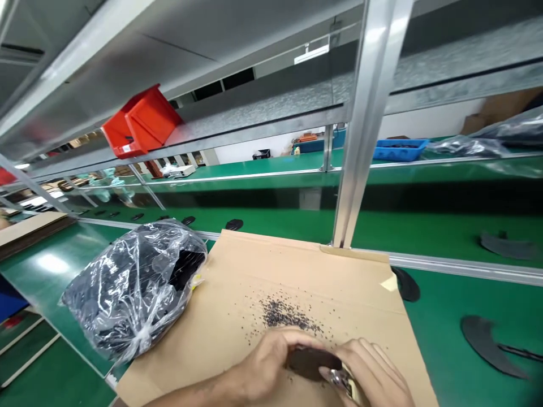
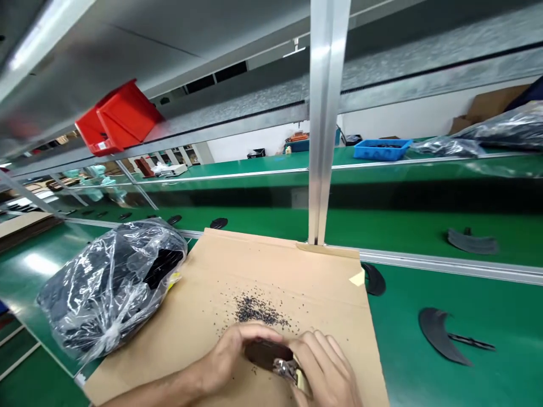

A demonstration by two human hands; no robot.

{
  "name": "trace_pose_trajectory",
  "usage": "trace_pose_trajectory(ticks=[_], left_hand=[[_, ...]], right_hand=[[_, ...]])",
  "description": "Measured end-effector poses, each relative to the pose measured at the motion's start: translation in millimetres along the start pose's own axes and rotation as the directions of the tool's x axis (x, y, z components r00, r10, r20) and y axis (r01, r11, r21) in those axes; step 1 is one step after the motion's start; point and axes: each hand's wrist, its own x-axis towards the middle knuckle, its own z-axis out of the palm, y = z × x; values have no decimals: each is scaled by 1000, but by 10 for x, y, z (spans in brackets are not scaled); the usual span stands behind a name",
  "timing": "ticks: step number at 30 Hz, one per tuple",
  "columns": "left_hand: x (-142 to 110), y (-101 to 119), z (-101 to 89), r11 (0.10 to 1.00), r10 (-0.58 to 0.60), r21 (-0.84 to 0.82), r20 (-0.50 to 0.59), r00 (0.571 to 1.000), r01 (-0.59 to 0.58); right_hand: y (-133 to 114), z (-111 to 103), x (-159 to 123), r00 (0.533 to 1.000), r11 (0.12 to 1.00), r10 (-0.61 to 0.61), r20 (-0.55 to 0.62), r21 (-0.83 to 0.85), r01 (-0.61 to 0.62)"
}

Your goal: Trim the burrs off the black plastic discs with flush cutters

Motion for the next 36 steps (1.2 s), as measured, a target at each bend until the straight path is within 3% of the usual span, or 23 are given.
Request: trace_pose_trajectory(ticks=[3, 6, 7, 9, 11, 13, 14, 19, 22, 26, 29, 32, 34, 36], left_hand=[[94, -23, -100, 964, -248, -75, 101, 963, 256], [245, 12, -243, 925, -358, -33, 265, 896, 379], [314, 54, -300, 928, -353, -12, 289, 890, 372], [498, 176, -431, 957, -291, 67, 261, 920, 284], [762, 312, -576, 968, -180, 205, 156, 971, 146], [1101, 408, -716, 919, -59, 392, 35, 998, 41], [1286, 430, -777, 862, -9, 506, -23, 1000, 19], [2059, 293, -926, 742, 62, 670, -111, 992, 29], [2228, 119, -924, 632, 37, 772, -124, 992, 73], [2199, -24, -894, 483, -30, 868, -109, 994, 109], [2124, 29, -808, 416, -79, 908, -10, 997, 41], [2068, 227, -590, 418, -135, 902, 182, 974, -110], [2067, 393, -355, 472, -169, 844, 372, 913, -256], [2123, 530, -50, 528, -169, 735, 583, 795, -426]], right_hand=[[-29, -28, -15, 999, 999, -10, -33, -42, 9], [-71, -77, -19, 999, 998, 22, -33, -57, -24], [-78, -94, -20, 998, 997, 46, -33, -63, -48], [-72, -122, -26, 994, 991, 95, -48, -88, -99], [-44, -133, -40, 987, 981, 149, -67, -115, -155], [-15, -123, -61, 980, 971, 192, -60, -132, -198], [-6, -111, -73, 978, 968, 206, -43, -139, -210], [-41, -45, -127, 973, 964, 220, 61, -164, -208], [-72, -41, -134, 968, 963, 230, 103, -168, -211], [-85, -78, -108, 948, 954, 268, 173, -183, -236], [-110, -106, -89, 926, 948, 289, 243, -206, -242], [-145, -95, -94, 913, 957, 259, 315, -210, -200], [-159, -61, -112, 909, 959, 242, 338, -226, -171], [-162, -15, -133, 909, 961, 218, 354, -239, -137]])
